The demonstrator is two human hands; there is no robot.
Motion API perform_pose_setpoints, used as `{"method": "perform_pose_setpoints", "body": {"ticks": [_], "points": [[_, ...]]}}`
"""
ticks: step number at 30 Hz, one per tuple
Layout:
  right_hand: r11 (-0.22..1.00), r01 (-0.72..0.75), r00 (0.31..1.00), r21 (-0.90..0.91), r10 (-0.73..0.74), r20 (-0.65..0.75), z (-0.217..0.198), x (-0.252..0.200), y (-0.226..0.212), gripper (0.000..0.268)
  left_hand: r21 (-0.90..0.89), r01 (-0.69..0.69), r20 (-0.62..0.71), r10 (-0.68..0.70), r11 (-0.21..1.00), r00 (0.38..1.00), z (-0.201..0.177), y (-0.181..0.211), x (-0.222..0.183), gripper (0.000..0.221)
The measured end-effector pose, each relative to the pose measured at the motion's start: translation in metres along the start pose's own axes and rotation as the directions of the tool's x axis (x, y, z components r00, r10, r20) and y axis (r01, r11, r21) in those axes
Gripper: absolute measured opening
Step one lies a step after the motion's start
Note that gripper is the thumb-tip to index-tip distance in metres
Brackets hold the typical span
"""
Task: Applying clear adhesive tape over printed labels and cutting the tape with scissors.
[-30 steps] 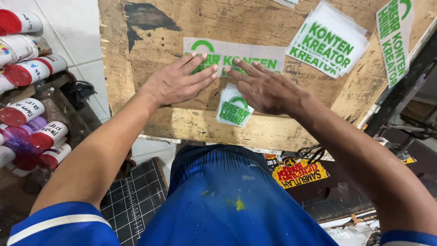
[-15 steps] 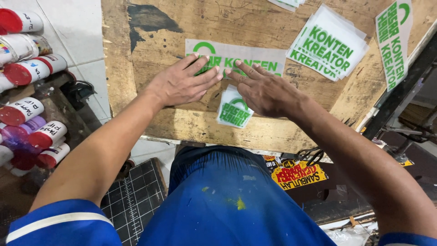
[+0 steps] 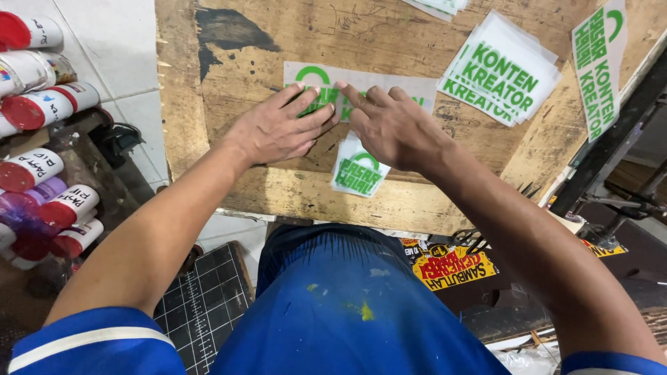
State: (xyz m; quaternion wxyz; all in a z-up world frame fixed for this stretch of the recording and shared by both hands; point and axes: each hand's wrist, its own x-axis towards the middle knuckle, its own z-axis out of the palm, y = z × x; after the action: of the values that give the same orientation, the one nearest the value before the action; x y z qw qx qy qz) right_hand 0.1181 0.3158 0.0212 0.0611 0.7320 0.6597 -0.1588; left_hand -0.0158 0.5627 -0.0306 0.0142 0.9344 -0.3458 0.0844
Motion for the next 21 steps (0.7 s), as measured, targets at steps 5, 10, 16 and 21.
{"method": "perform_pose_setpoints", "body": {"ticks": [5, 10, 16, 21], "points": [[0.999, -0.011, 1.0, 0.03, 0.011, 0.015, -0.004, 0.004, -0.003, 0.025, 0.005, 0.003, -0.006, -0.003, 1.0, 1.0, 0.002, 0.001, -0.002, 0.03], [0.991, -0.032, 0.998, 0.133, 0.024, 0.064, 0.001, 0.006, -0.001, 0.029, -0.003, 0.006, -0.002, -0.006, 1.0, 1.0, 0.005, 0.002, -0.003, 0.029], [0.985, -0.048, 0.998, 0.165, 0.039, 0.057, 0.004, 0.006, -0.006, 0.027, 0.02, 0.017, 0.057, -0.018, 1.0, 0.998, 0.005, 0.003, -0.005, 0.029], [0.984, -0.033, 0.999, 0.178, 0.03, 0.02, 0.014, 0.005, -0.007, 0.028, 0.022, 0.029, 0.144, -0.032, 0.999, 0.989, 0.007, 0.009, -0.006, 0.033]]}}
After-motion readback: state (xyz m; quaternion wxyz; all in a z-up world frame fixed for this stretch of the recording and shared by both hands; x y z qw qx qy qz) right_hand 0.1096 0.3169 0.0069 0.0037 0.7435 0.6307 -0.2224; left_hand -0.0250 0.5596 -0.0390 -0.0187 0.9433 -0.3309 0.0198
